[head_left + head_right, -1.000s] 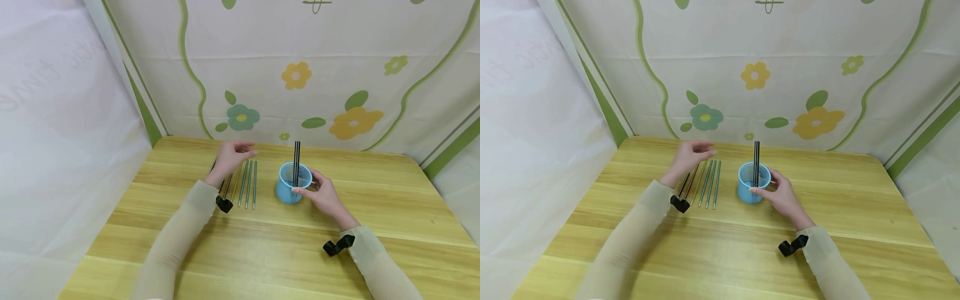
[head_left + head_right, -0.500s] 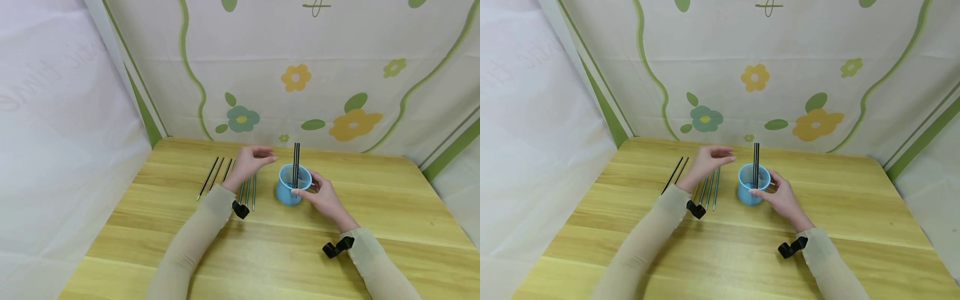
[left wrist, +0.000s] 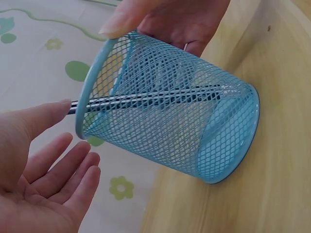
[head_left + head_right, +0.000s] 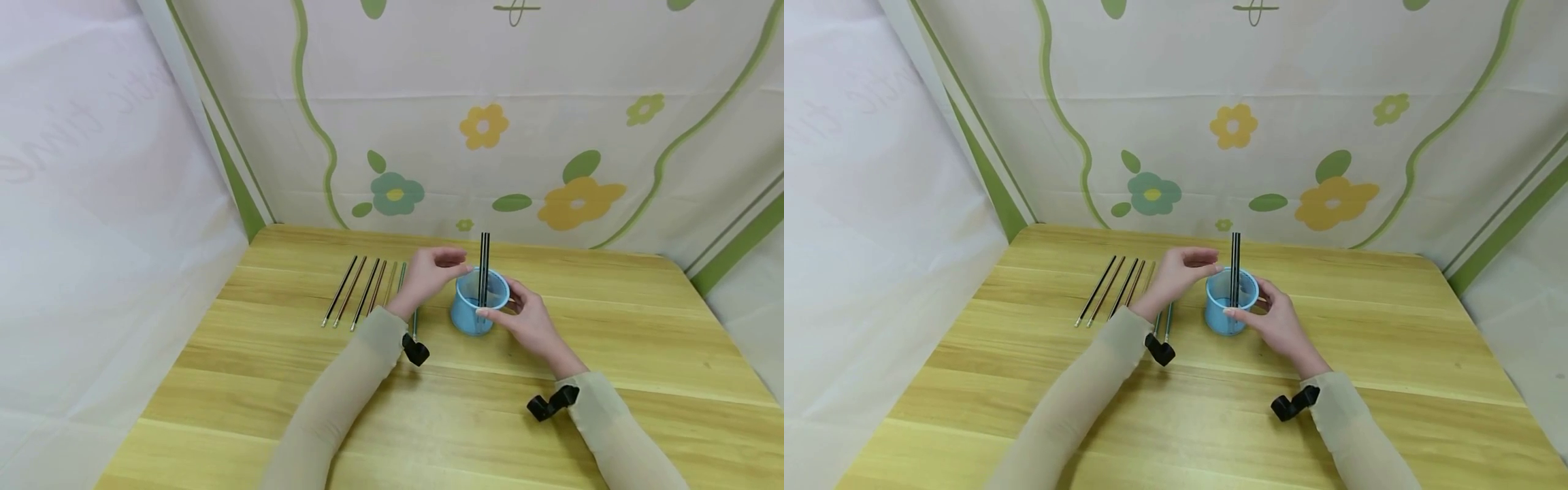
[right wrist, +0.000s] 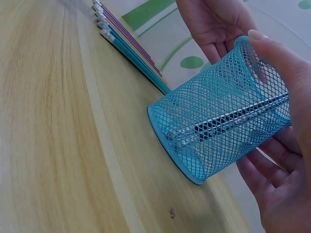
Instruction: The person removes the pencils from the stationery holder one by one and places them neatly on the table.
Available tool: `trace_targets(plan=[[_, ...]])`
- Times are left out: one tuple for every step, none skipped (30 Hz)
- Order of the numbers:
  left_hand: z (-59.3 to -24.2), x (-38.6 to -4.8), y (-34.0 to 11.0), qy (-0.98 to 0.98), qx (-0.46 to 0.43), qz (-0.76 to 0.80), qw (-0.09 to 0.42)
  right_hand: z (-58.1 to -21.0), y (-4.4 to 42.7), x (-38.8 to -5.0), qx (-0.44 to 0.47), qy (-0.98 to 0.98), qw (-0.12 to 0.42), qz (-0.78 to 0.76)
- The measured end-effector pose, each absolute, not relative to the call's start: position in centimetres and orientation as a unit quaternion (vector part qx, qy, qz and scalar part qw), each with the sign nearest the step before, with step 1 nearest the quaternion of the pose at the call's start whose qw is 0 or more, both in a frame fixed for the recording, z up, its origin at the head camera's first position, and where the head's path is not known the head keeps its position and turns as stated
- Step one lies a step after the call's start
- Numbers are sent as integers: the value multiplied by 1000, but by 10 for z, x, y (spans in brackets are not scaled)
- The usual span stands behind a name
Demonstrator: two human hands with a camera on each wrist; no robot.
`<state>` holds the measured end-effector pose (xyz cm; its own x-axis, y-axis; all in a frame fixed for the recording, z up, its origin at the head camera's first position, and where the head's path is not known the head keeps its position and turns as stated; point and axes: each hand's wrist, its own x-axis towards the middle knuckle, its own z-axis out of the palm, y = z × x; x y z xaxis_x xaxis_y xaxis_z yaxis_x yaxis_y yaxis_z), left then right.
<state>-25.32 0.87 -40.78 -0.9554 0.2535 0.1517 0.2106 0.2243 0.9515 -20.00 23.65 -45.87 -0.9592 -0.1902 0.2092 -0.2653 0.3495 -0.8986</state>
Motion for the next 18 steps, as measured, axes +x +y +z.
trace_targets(plan=[[-408,-253,10,782,147,606,21,-459,236,-200,139,-821,34,552],[-409,-253,11,781,146,607,24,-458,236,-200,138,-822,35,552],[-409,-253,12,780,146,608,27,-459,236,-199,138,-822,36,552],[-409,-253,12,779,146,609,31,-459,236,-199,138,-822,36,552],[-409,-253,13,779,146,609,32,-459,236,-199,137,-822,36,551],[-410,-253,14,779,145,610,35,-459,236,-199,137,-823,36,550],[-410,-254,15,779,145,609,37,-459,236,-199,138,-823,36,550],[-409,-255,16,778,147,609,38,-459,236,-199,138,-823,35,550],[-410,-255,17,778,149,609,40,-459,236,-199,138,-823,34,551],[-409,-256,17,779,150,607,41,-459,236,-199,139,-822,33,551],[-410,-257,18,779,151,607,43,-458,236,-199,138,-820,32,554],[-410,-258,19,778,153,607,47,-458,236,-199,139,-819,32,556],[-409,-259,20,780,155,605,49,-458,236,-199,140,-816,32,559],[-410,-260,21,782,157,602,51,-458,236,-199,142,-815,31,561],[-410,-261,22,782,158,600,53,-458,236,-199,143,-814,32,562],[-411,-262,23,783,159,599,55,-457,236,-199,144,-813,32,564],[-412,-263,24,784,159,598,58,-457,236,-199,145,-812,33,565],[-412,-264,26,784,158,597,60,-457,235,-198,145,-811,33,565]])
